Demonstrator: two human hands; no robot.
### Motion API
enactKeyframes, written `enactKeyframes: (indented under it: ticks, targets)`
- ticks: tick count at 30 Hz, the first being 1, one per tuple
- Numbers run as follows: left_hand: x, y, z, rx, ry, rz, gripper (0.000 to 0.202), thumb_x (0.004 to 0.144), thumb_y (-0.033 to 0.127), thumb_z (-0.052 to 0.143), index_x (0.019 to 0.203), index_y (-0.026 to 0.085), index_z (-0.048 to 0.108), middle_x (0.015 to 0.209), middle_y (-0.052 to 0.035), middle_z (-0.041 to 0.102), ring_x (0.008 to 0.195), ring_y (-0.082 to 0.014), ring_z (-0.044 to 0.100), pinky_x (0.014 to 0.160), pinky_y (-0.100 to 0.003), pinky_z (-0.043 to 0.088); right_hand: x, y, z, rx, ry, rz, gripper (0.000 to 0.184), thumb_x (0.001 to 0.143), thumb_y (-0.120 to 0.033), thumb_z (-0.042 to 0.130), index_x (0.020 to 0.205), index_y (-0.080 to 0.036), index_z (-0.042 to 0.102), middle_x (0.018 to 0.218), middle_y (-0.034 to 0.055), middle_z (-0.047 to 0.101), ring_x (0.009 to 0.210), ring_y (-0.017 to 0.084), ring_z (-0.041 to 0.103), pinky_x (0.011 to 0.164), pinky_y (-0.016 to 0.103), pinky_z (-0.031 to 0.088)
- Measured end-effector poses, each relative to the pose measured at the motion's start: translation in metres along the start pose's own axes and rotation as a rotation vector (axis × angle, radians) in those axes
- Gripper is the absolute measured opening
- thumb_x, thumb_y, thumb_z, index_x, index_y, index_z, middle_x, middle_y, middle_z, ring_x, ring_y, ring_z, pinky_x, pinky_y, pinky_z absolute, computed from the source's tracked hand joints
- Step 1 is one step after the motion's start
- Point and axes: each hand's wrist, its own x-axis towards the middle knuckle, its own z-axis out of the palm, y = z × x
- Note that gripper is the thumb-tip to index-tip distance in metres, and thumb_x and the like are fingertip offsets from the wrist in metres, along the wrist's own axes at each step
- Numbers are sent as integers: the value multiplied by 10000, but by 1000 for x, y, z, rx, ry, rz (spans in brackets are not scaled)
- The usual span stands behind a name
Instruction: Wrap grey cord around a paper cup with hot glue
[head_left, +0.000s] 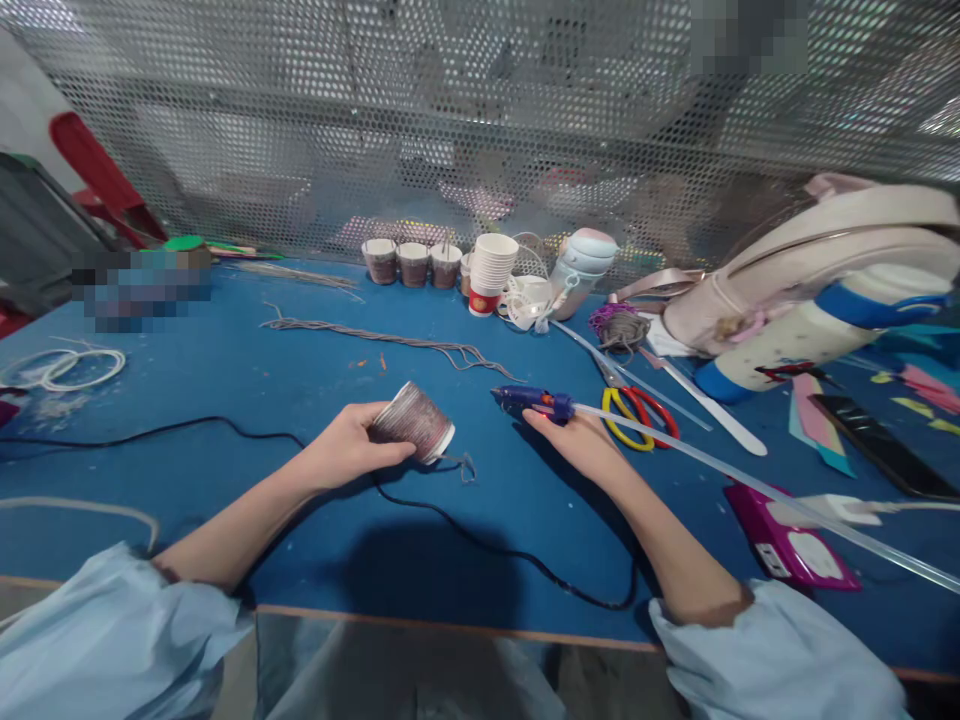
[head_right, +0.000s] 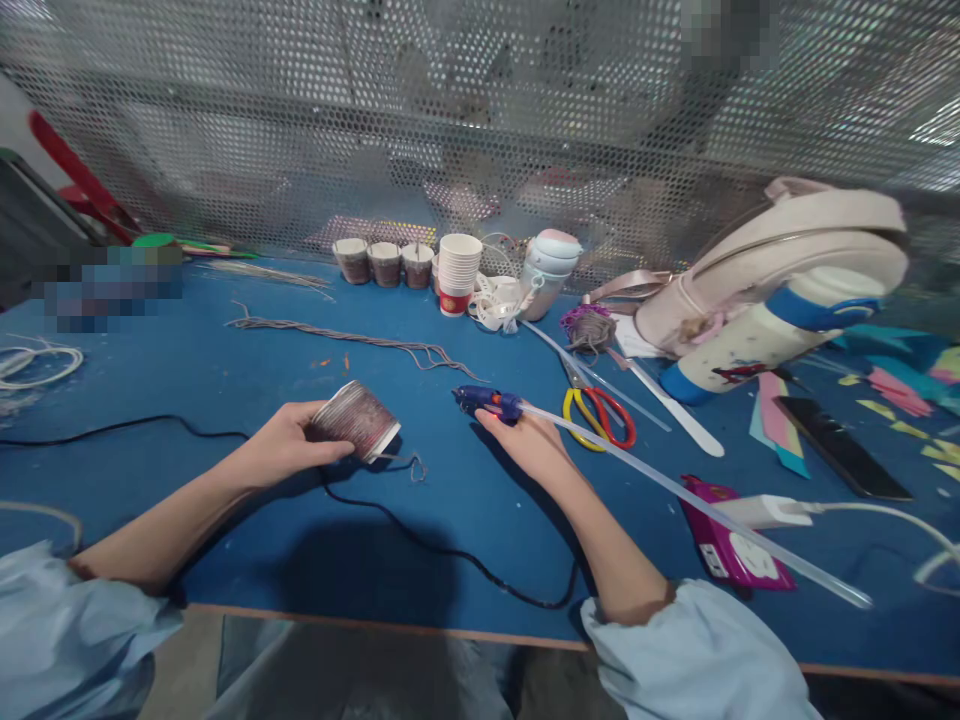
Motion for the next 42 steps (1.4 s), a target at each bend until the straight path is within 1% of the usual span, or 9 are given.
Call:
enactKeyframes:
  ticks: [6, 12, 15, 18, 22, 26, 29, 34, 42]
  targets:
    - [0, 3, -2, -49, 71, -3, 234, 679, 207, 715, 904, 145, 732, 824, -49, 758, 737, -188, 689, 706, -299, 541, -14, 0, -16, -68, -13, -20, 468, 854, -505, 530, 1176, -188, 651, 1088, 94, 712, 1047, 292, 639, 864, 374, 478]
    - [-3, 10, 2, -27, 131, -8, 209, 680, 175, 680, 880, 140, 728, 789, -46, 750, 701, -187, 682, 658, -296, 538, -70, -7, -38, -406, 233, 45, 333, 820, -530, 554, 713, -220, 609, 724, 60, 673, 706, 251, 624, 685, 365, 447]
    - [-4, 10, 7, -3, 113, 22, 211, 687, 190, 679, 884, 131, 727, 832, -64, 754, 749, -205, 690, 715, -322, 544, -90, -40, -31, -142, 65, -140, 253, 876, -420, 534, 724, -221, 571, 734, 24, 641, 684, 179, 590, 665, 306, 445]
    - [-5, 9, 9, 30, 102, 38, 212, 691, 211, 674, 876, 122, 724, 847, -71, 754, 760, -208, 687, 753, -334, 543, -83, -73, -8, 115, -88, -256, 98, 846, -310, 590, 871, -216, 584, 875, 18, 640, 793, 158, 596, 746, 287, 471]
    - [-6, 10, 9, 78, 146, 39, 224, 688, 237, 667, 870, 117, 719, 827, -60, 745, 746, -205, 673, 745, -329, 539, -47, -88, 32, 418, -147, -82, 365, 754, -267, 664, 1090, -202, 538, 1133, 76, 614, 785, 141, 602, 758, 334, 505]
    - [-6, 11, 9, 134, 212, 6, 227, 690, 251, 644, 857, 117, 719, 805, -51, 731, 745, -201, 654, 727, -314, 524, -25, -83, 55, 840, -344, 86, 341, 695, -258, 694, 960, -186, 491, 984, 65, 630, 662, 120, 608, 560, 264, 486]
    - [-6, 11, 11, 163, 220, -27, 247, 692, 268, 629, 857, 107, 715, 777, -52, 715, 721, -195, 632, 694, -306, 508, -25, -81, 56, 828, -370, 90, 297, 695, -273, 694, 903, -186, 501, 873, 14, 614, 527, 74, 532, 481, 228, 406]
    - [-5, 9, 15, 180, 187, -79, 247, 692, 276, 619, 845, 104, 709, 738, -43, 692, 691, -186, 608, 665, -295, 488, -34, -79, 49, 472, -162, -178, 41, 799, -227, 615, 806, -187, 606, 657, -35, 532, 576, 99, 483, 549, 238, 395]
    - [-3, 8, 20, 109, 123, -164, 209, 671, 221, 633, 842, 124, 704, 722, -7, 673, 655, -144, 583, 645, -252, 467, -39, -75, 48, 280, 20, -522, 121, 874, -125, 558, 807, -180, 642, 732, 9, 570, 660, 124, 541, 626, 250, 421]
